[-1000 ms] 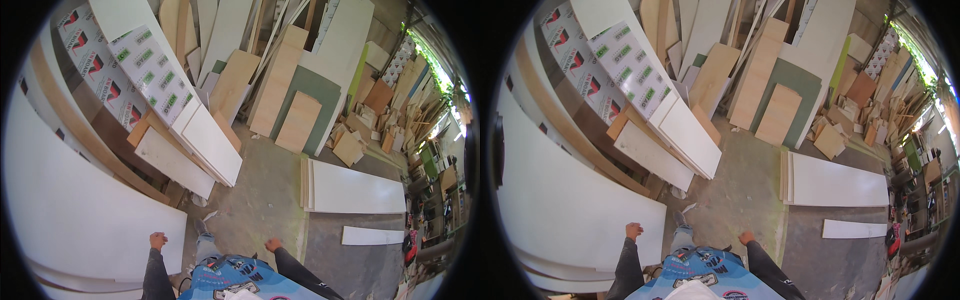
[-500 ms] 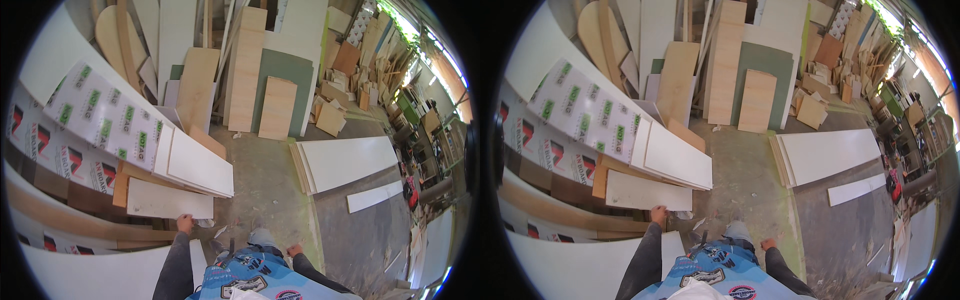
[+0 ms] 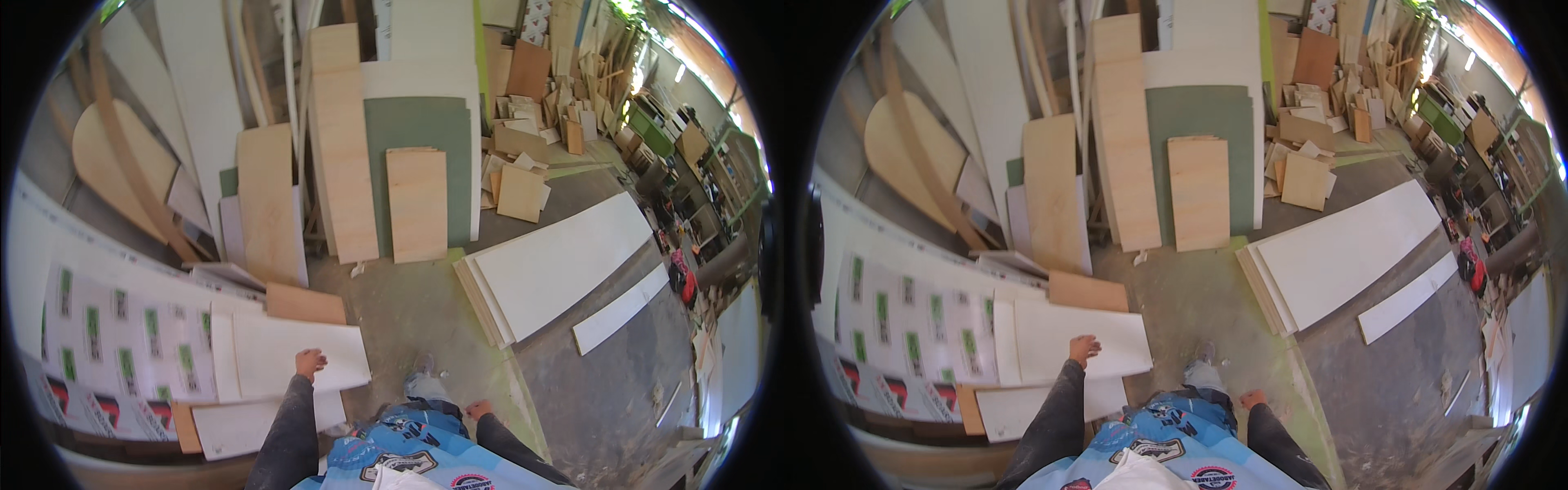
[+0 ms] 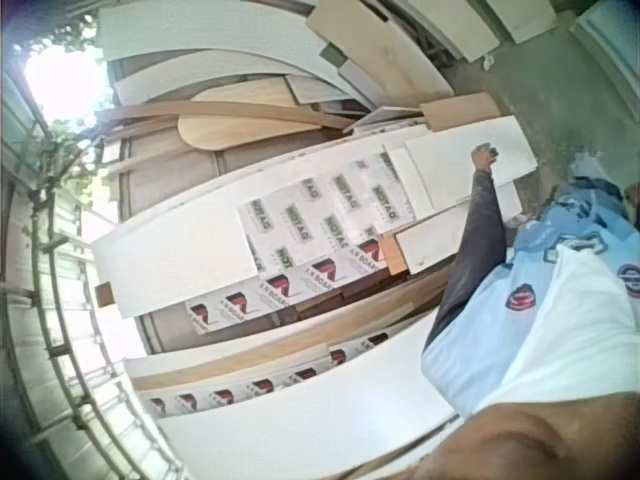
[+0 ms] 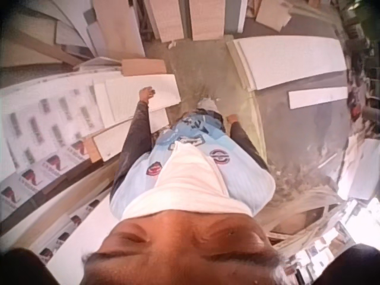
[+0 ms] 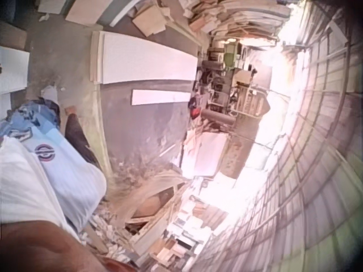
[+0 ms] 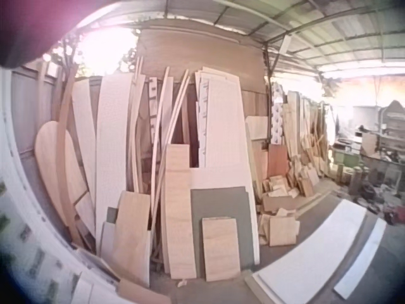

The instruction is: The person picks through a pile of wood scraps, selects several flat boards, and brings them to a workbench to align and mark them.

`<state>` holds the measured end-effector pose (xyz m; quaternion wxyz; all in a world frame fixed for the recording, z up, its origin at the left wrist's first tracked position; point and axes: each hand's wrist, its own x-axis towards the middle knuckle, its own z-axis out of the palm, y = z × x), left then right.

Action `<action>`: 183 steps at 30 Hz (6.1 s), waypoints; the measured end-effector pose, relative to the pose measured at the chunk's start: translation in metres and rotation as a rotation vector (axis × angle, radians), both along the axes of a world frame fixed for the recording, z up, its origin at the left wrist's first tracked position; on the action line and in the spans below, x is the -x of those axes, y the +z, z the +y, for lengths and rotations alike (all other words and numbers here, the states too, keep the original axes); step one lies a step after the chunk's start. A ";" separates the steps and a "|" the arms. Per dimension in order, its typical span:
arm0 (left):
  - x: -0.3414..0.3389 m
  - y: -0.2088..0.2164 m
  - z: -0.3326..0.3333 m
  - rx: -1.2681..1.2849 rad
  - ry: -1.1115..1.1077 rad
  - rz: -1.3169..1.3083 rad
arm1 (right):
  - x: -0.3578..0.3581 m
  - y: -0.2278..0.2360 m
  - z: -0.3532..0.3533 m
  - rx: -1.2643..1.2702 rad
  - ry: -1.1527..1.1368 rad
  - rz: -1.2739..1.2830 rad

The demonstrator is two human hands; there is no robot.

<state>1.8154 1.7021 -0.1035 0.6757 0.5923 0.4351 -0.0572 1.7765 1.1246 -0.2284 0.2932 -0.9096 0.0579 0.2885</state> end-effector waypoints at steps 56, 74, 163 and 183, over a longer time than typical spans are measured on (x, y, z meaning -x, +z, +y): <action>-0.891 -0.040 0.249 -0.763 -0.263 -0.122 | -1.013 0.067 0.451 0.314 0.683 -0.522; -0.656 -0.048 0.121 -0.323 -0.765 -0.038 | -0.726 0.193 0.287 0.310 0.601 -0.308; 0.923 0.561 -1.656 1.532 -2.852 -2.259 | 0.859 0.262 -0.936 -0.699 -1.563 -2.778; 1.144 0.342 -2.081 0.903 -3.285 -1.202 | 1.348 0.281 -1.201 -0.091 -2.465 -2.319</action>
